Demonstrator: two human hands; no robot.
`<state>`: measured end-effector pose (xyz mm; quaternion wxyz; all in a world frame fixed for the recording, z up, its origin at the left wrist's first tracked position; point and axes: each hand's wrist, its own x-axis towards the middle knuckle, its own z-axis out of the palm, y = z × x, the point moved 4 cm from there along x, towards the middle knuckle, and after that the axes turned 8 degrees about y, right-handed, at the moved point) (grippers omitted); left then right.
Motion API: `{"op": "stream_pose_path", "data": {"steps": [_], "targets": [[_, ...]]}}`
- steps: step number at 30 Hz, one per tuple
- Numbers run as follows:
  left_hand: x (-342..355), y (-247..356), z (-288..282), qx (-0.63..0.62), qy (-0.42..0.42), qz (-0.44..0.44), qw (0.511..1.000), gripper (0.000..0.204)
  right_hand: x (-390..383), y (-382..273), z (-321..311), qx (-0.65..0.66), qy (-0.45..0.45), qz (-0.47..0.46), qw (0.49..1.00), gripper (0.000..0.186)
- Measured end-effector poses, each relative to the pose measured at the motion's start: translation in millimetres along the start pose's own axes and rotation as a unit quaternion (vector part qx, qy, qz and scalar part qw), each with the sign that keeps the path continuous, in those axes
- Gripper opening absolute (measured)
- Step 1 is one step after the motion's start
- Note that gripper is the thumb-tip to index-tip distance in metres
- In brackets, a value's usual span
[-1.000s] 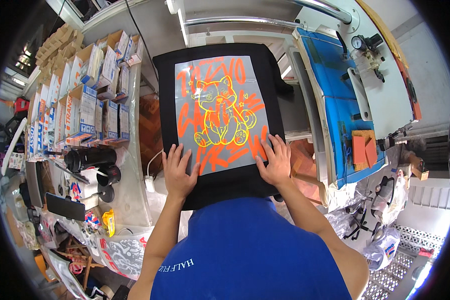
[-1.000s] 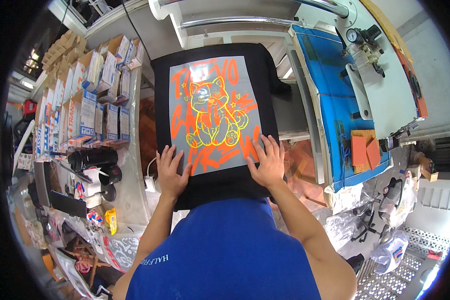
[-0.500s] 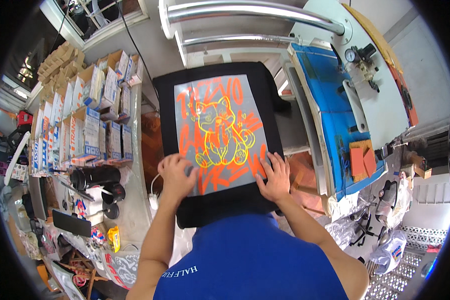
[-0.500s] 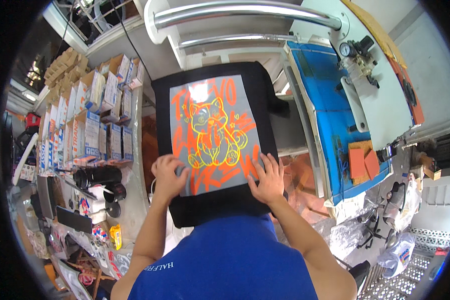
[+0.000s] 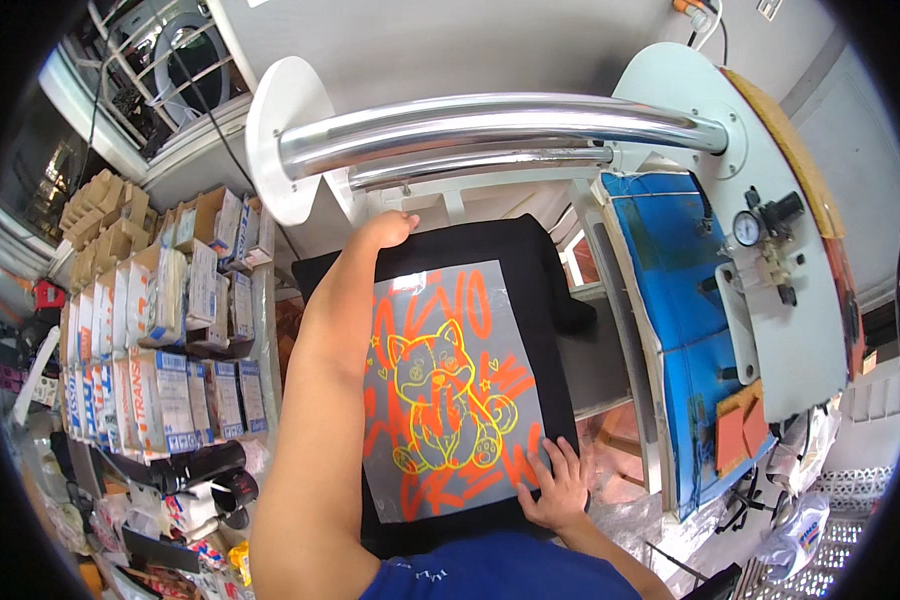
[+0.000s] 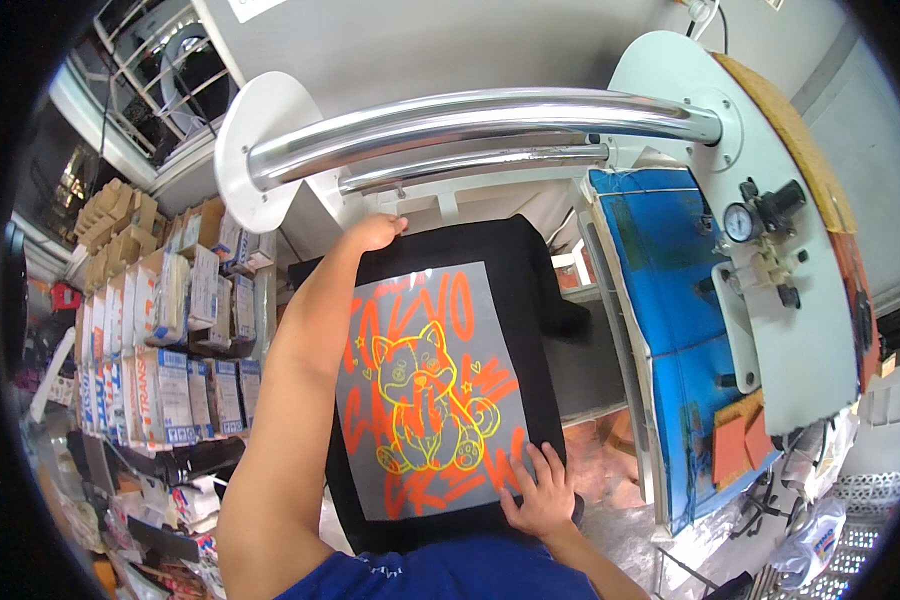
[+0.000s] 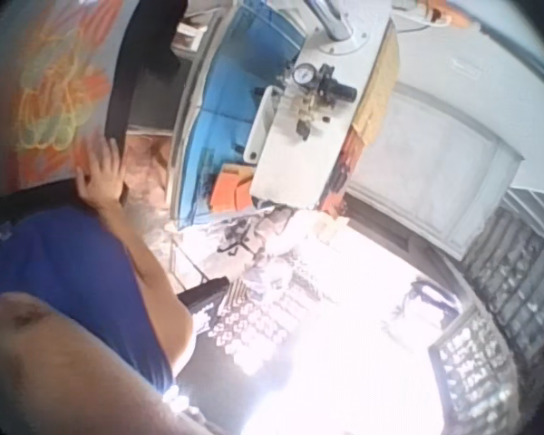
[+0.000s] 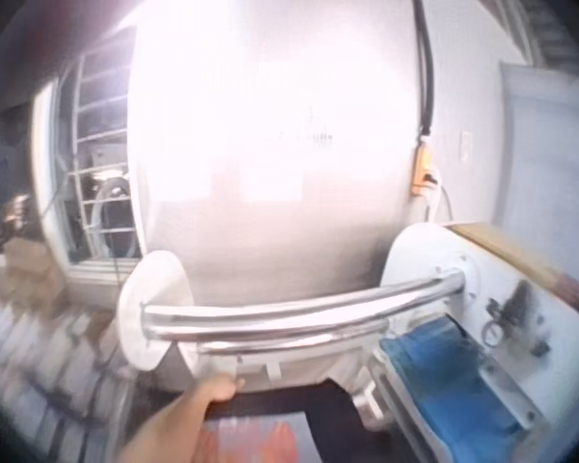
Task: The person places black t-shirts on a heat press, aligns and cuts transfer designs with scissors, and presses them onto the shirts. They handle multiple shirts and transfer sheets, smoothing each design before pressing and stacking finished shirts.
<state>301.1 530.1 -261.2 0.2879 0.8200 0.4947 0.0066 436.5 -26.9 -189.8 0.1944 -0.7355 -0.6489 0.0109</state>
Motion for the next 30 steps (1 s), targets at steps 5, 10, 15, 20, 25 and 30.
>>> {"op": "stream_pose_path", "data": {"steps": [5, 10, 15, 20, 25, 30], "targets": [[29.5, -4.4, 4.3, 0.006, -0.046, -0.066, 0.997, 0.057, 0.3, 1.2, 3.1, -0.016, -0.001, 0.007, 1.000, 0.053], [24.4, 1.9, -29.6, -0.224, 0.041, -0.005, 0.974, 0.030, 2.0, 3.0, 3.0, -0.012, -0.002, -0.004, 1.000, 0.053], [-20.8, 18.8, -52.4, -0.142, 0.277, 0.093, 0.946, 0.029, 4.3, 0.9, -0.2, -0.010, 0.008, -0.021, 1.000, 0.054], [-179.0, 60.4, -42.9, -0.160, 0.393, 0.180, 0.888, 0.023, 2.6, -1.4, -1.6, -0.003, 0.002, 0.001, 1.000, 0.056], [-334.8, 21.9, 21.5, -0.047, 0.390, 0.182, 0.902, 0.030, -0.2, -0.2, -0.6, 0.000, 0.018, -0.016, 1.000, 0.056], [-369.0, 30.0, 47.6, -0.006, 0.342, 0.135, 0.930, 0.046, -0.3, -4.3, -5.0, -0.015, 0.016, -0.014, 1.000, 0.057]]}}
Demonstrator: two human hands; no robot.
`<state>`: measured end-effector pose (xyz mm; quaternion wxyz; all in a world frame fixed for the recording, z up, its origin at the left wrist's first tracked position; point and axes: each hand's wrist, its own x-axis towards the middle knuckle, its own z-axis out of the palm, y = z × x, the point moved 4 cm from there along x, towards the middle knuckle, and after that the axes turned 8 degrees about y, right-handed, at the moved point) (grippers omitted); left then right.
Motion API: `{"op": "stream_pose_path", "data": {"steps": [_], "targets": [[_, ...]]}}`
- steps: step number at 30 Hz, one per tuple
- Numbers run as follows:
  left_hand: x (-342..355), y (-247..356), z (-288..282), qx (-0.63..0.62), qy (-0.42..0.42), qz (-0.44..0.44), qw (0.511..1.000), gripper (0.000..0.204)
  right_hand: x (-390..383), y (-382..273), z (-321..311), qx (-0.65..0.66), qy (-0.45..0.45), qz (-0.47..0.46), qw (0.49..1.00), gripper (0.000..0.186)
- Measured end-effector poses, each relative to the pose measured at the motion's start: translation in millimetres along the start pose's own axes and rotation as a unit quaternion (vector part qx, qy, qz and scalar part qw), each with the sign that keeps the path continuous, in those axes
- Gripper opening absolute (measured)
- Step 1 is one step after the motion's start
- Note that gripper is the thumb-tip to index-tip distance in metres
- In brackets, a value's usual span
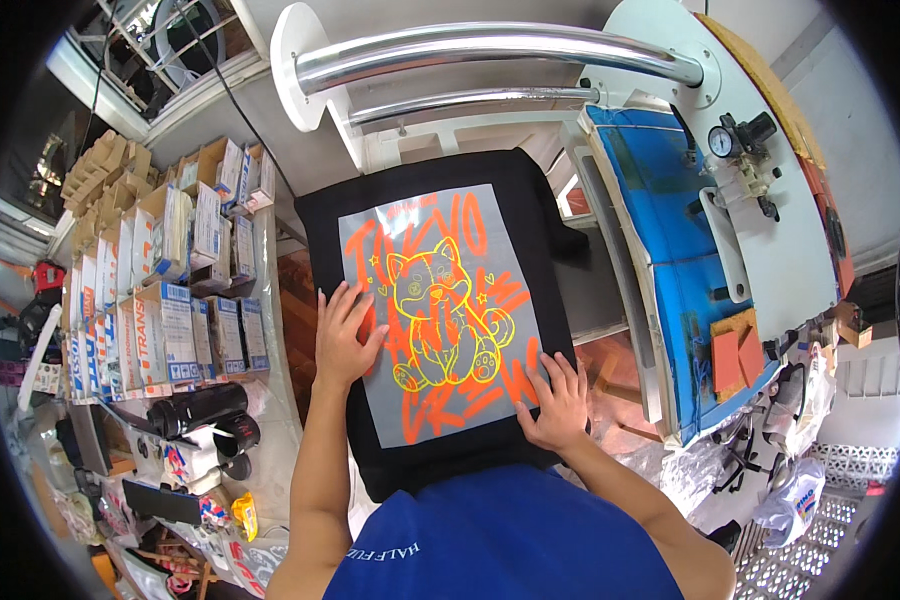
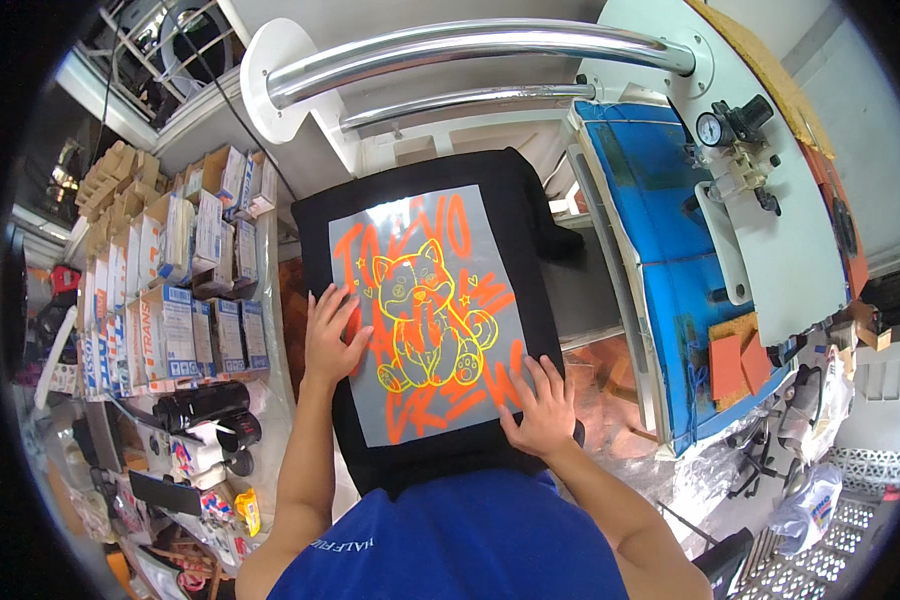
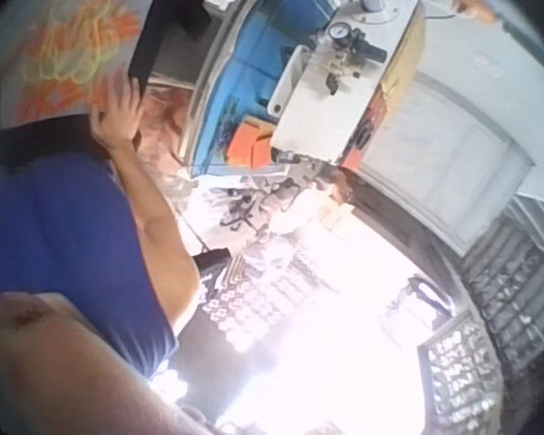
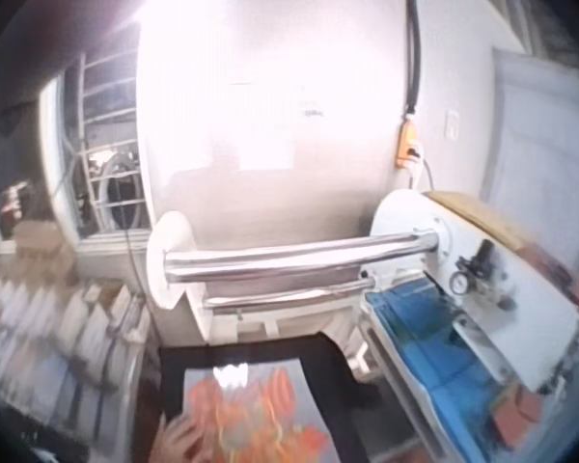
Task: The person places black t-shirts on a heat press, aligns and cuts transfer designs with scissors, and presses them onto the shirts. They handle multiple shirts and transfer sheets, smoothing each design before pressing and stacking finished shirts.
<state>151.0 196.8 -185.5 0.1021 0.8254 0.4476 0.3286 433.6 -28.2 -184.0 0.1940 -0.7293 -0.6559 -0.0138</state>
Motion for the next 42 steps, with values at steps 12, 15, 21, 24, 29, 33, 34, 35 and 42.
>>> {"op": "stream_pose_path", "data": {"steps": [12, 15, 21, 24, 29, 33, 34, 35, 42], "targets": [[-3.2, -10.0, 5.3, 0.006, -0.001, -0.016, 1.000, 0.049, 0.1, -3.3, 0.1, -0.027, -0.012, 0.002, 1.000, 0.061], [-2.1, -8.3, 3.6, 0.005, 0.002, -0.015, 1.000, 0.048, -0.5, -3.7, 0.9, -0.024, -0.009, 0.004, 1.000, 0.061], [2.2, -6.1, 9.5, 0.010, 0.000, -0.006, 1.000, 0.049, 0.3, -4.3, -3.6, -0.004, -0.011, 0.026, 1.000, 0.056], [15.8, -3.5, 9.0, 0.027, -0.020, -0.044, 0.998, 0.043, 28.7, -1.4, -15.2, 0.040, -0.008, 0.042, 0.998, 0.036], [17.2, -87.3, 0.5, -0.103, 0.193, -0.187, 0.958, 0.016, 84.8, 99.2, 26.2, 0.209, 0.104, 0.360, 0.903, 0.028], [-55.3, -136.8, 63.3, -0.510, -0.004, -0.500, 0.700, 0.046, 82.6, 123.9, 88.0, 0.557, -0.137, 0.538, 0.618, 0.063], [-75.7, -119.9, 73.7, -0.529, -0.025, -0.575, 0.624, 0.050, 84.6, 119.6, 88.5, 0.570, -0.156, 0.537, 0.602, 0.060], [-84.9, -119.5, 67.2, -0.548, -0.013, -0.578, 0.604, 0.049, 88.4, 112.1, 82.9, 0.584, -0.175, 0.536, 0.584, 0.059], [-129.6, -151.8, 12.7, -0.640, 0.086, -0.516, 0.564, 0.035, 93.1, 191.0, 80.5, 0.620, -0.012, 0.535, 0.575, 0.024]]}}
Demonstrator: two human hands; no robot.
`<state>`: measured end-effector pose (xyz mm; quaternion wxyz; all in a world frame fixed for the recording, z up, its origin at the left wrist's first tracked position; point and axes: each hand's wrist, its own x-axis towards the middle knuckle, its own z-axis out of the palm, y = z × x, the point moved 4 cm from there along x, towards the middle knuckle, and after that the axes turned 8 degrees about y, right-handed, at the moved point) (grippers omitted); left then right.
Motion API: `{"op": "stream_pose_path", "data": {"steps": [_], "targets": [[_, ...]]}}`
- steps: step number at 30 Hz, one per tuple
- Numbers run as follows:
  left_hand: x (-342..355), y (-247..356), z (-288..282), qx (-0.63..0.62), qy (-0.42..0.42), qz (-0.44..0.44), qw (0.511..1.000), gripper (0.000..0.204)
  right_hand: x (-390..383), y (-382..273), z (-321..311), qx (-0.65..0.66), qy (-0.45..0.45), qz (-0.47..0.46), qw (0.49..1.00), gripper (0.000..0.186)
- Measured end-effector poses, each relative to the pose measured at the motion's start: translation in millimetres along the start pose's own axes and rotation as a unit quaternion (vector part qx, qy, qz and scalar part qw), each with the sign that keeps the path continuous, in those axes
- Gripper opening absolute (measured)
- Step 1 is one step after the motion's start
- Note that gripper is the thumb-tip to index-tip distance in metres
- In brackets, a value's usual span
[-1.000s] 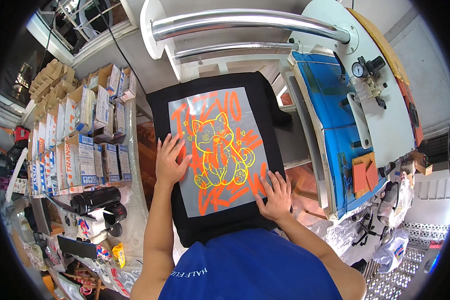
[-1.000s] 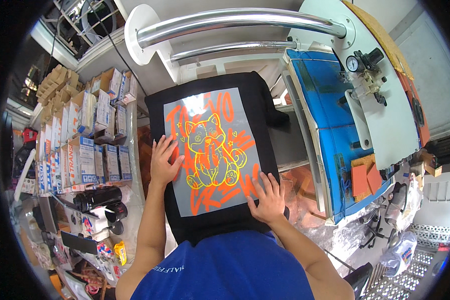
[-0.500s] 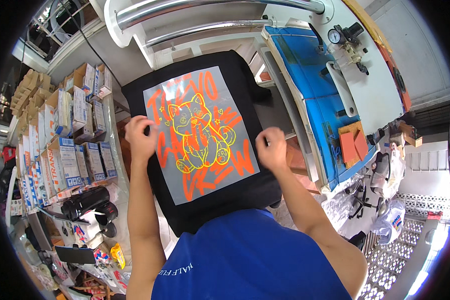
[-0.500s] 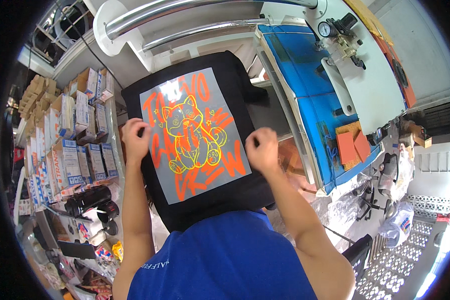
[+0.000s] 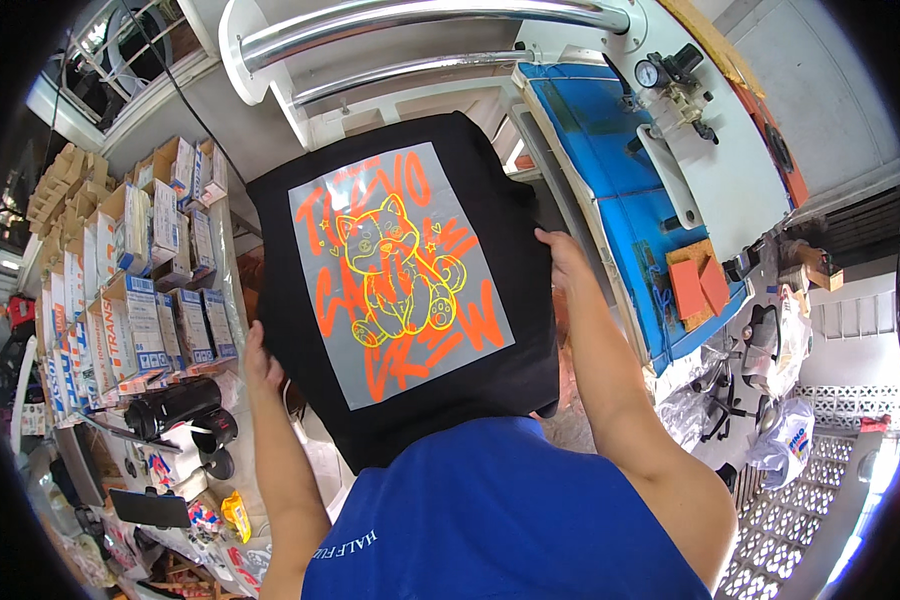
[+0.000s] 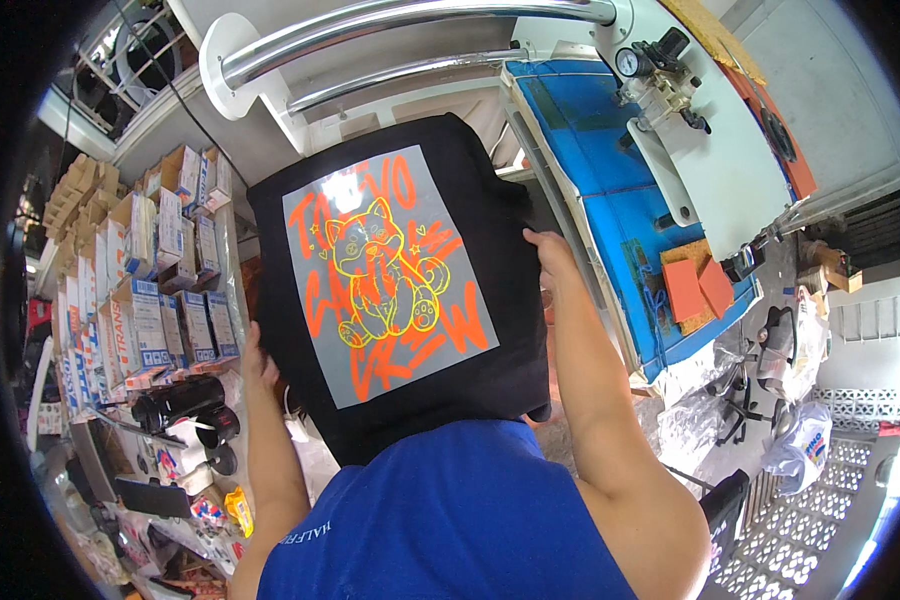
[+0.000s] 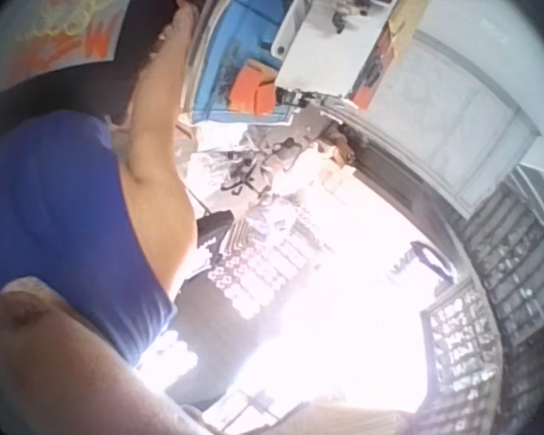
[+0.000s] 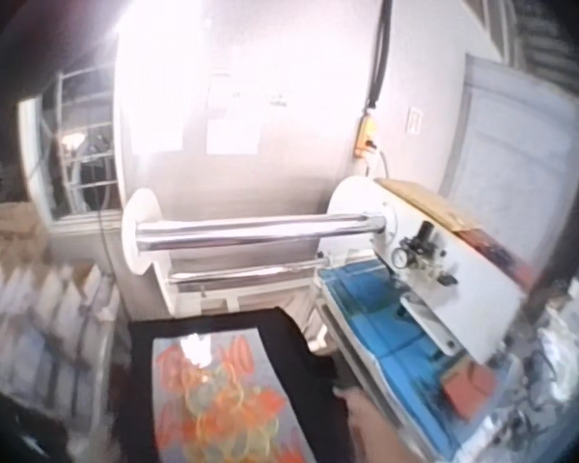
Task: The person places black t-shirts on a heat press, aligns and cuts transfer designs with scissors, and presses them onto the shirts. They handle multiple shirts and transfer sheets, smoothing each design before pressing and stacking finished shirts.
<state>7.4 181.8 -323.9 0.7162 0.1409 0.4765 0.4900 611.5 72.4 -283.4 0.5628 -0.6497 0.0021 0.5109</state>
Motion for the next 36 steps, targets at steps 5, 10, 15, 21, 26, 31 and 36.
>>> {"op": "stream_pose_path", "data": {"steps": [5, 10, 15, 21, 26, 31, 36], "targets": [[2.2, 52.8, -51.2, 0.124, 0.006, 0.111, 0.986, 0.029, 5.5, -11.0, -18.9, 0.048, 0.016, -0.160, 0.986, 0.019], [-9.5, 68.1, -23.0, 0.156, -0.009, 0.167, 0.974, 0.038, -1.7, -12.4, -2.8, 0.055, -0.004, -0.031, 0.998, 0.028], [-37.3, 76.9, -19.9, 0.256, 0.053, 0.243, 0.934, 0.043, 1.7, -14.1, 15.2, -0.182, 0.046, -0.055, 0.981, 0.047], [-71.5, 59.1, 19.3, 0.308, 0.148, 0.311, 0.887, 0.040, -32.5, 1.9, 22.1, -0.069, -0.110, -0.015, 0.991, 0.048], [-80.3, 45.9, 33.3, 0.321, 0.260, 0.339, 0.845, 0.033, -15.5, 0.2, -12.0, -0.270, 0.035, -0.012, 0.962, 0.064], [-67.9, 28.5, 44.9, 0.260, 0.279, 0.384, 0.841, 0.026, -37.7, -23.5, -0.2, -0.408, 0.031, -0.041, 0.911, 0.057], [-62.9, 24.0, 57.0, 0.253, 0.269, 0.369, 0.853, 0.025, -14.9, -25.5, 0.0, -0.358, -0.022, -0.043, 0.933, 0.062]]}}
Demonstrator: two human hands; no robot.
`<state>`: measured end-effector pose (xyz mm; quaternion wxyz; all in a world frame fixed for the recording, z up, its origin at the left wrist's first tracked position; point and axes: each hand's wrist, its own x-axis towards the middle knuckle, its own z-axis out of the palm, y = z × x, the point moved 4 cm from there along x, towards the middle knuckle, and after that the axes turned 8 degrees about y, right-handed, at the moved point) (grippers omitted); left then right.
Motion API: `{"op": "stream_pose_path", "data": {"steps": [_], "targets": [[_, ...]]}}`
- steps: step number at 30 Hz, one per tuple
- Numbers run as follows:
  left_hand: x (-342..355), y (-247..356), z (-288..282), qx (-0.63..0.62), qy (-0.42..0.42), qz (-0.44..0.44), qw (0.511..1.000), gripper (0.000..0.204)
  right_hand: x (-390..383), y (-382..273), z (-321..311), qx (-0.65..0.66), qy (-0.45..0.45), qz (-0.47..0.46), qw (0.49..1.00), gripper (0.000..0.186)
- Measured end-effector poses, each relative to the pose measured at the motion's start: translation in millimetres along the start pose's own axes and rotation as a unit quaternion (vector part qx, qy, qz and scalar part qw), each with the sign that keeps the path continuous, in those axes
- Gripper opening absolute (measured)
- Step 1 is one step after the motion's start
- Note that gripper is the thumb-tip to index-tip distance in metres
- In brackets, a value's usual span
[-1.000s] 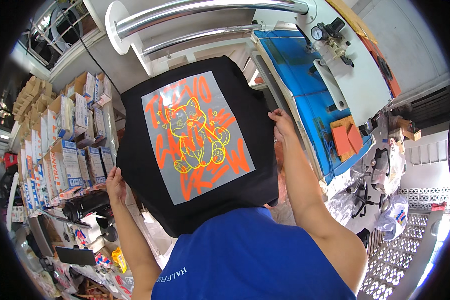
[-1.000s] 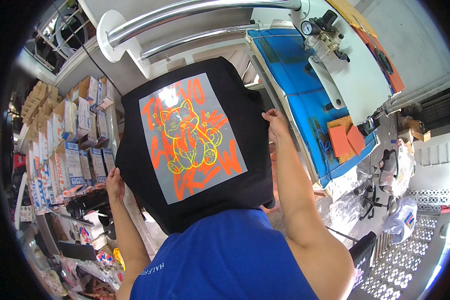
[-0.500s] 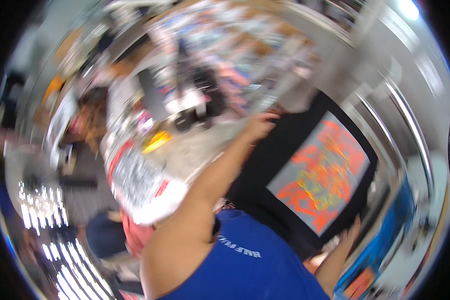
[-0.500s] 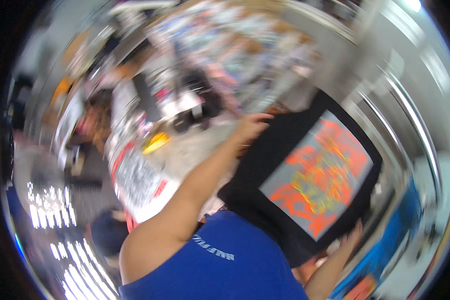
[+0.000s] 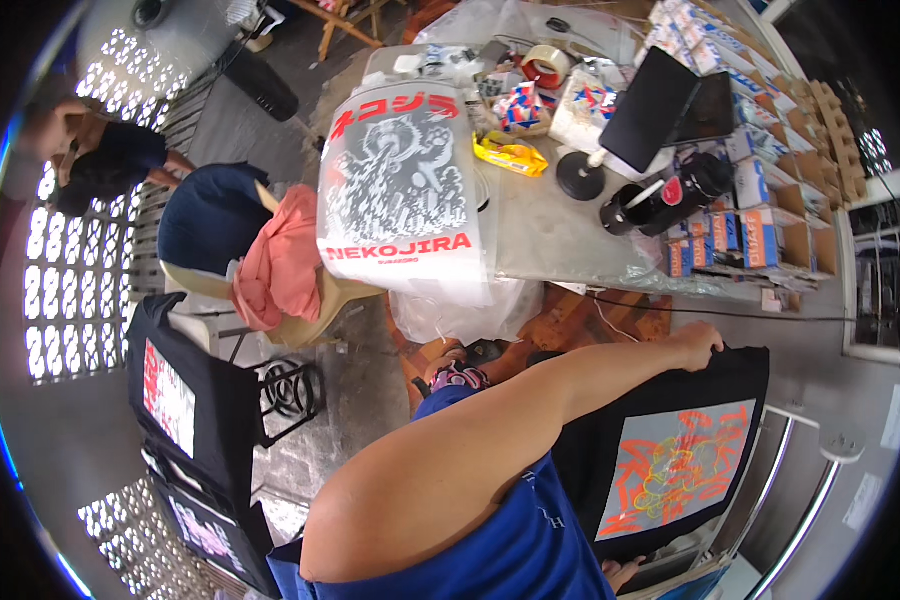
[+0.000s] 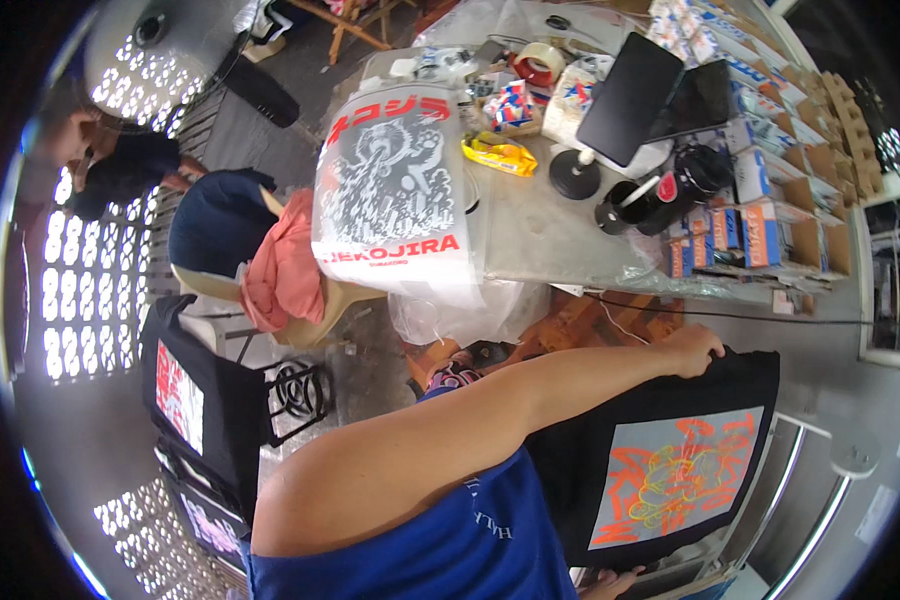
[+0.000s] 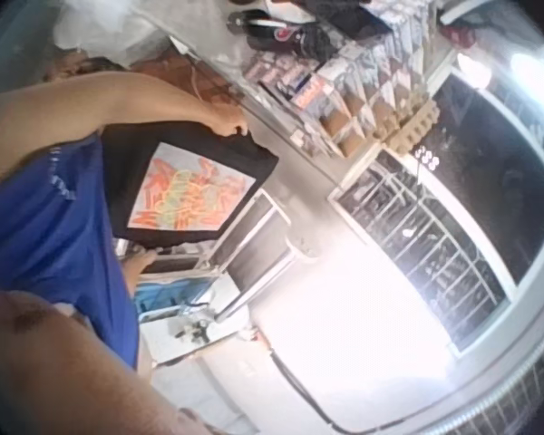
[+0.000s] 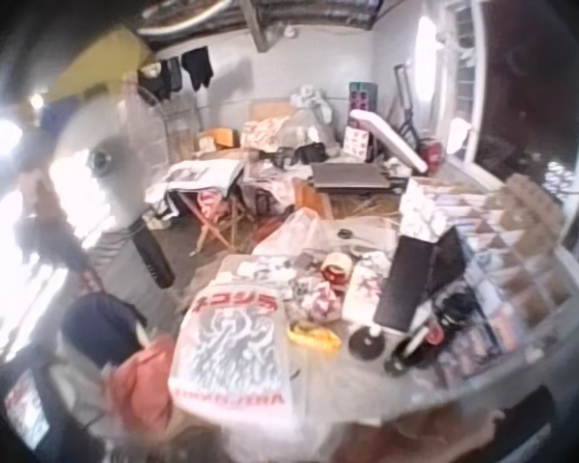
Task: The person places black t-shirts on a heat press, aligns and cuts transfer designs with scissors, and presses them onto the shirts. They handle multiple shirts and transfer sheets, smoothing each design before pressing and stacking finished shirts.
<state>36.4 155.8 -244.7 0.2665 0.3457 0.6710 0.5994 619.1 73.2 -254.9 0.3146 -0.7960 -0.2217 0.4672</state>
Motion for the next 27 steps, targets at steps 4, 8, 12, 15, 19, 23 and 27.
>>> {"op": "stream_pose_path", "data": {"steps": [4, 8, 12, 15, 19, 23, 27], "targets": [[-10.7, 39.9, -31.7, 0.069, -0.097, -0.067, 0.991, 0.029, 31.0, 39.4, -28.8, 0.197, -0.055, -0.013, 0.979, 0.067], [29.2, -7.2, -61.9, 0.012, -0.075, -0.061, 0.995, 0.026, 30.1, 4.7, 27.5, 0.283, 0.012, -0.057, 0.957, 0.045], [49.6, -10.3, -57.6, -0.069, -0.177, -0.129, 0.973, 0.037, 31.5, 22.4, 2.4, 0.367, 0.145, -0.090, 0.914, 0.040], [51.8, -17.0, -58.3, -0.081, -0.194, -0.136, 0.968, 0.043, -2.2, 12.3, 6.0, 0.384, 0.135, -0.111, 0.907, 0.038], [47.1, 3.4, -43.7, -0.054, -0.254, -0.131, 0.957, 0.050, 1.5, 22.8, -3.2, 0.367, 0.172, -0.132, 0.905, 0.042], [59.9, -15.7, -70.3, -0.131, -0.301, -0.131, 0.936, 0.054, 4.7, 15.0, 15.0, 0.353, 0.154, -0.123, 0.914, 0.042], [69.5, -19.8, -59.7, -0.113, -0.291, -0.161, 0.936, 0.060, 2.7, 18.6, 2.6, 0.327, 0.153, -0.166, 0.917, 0.050]]}}
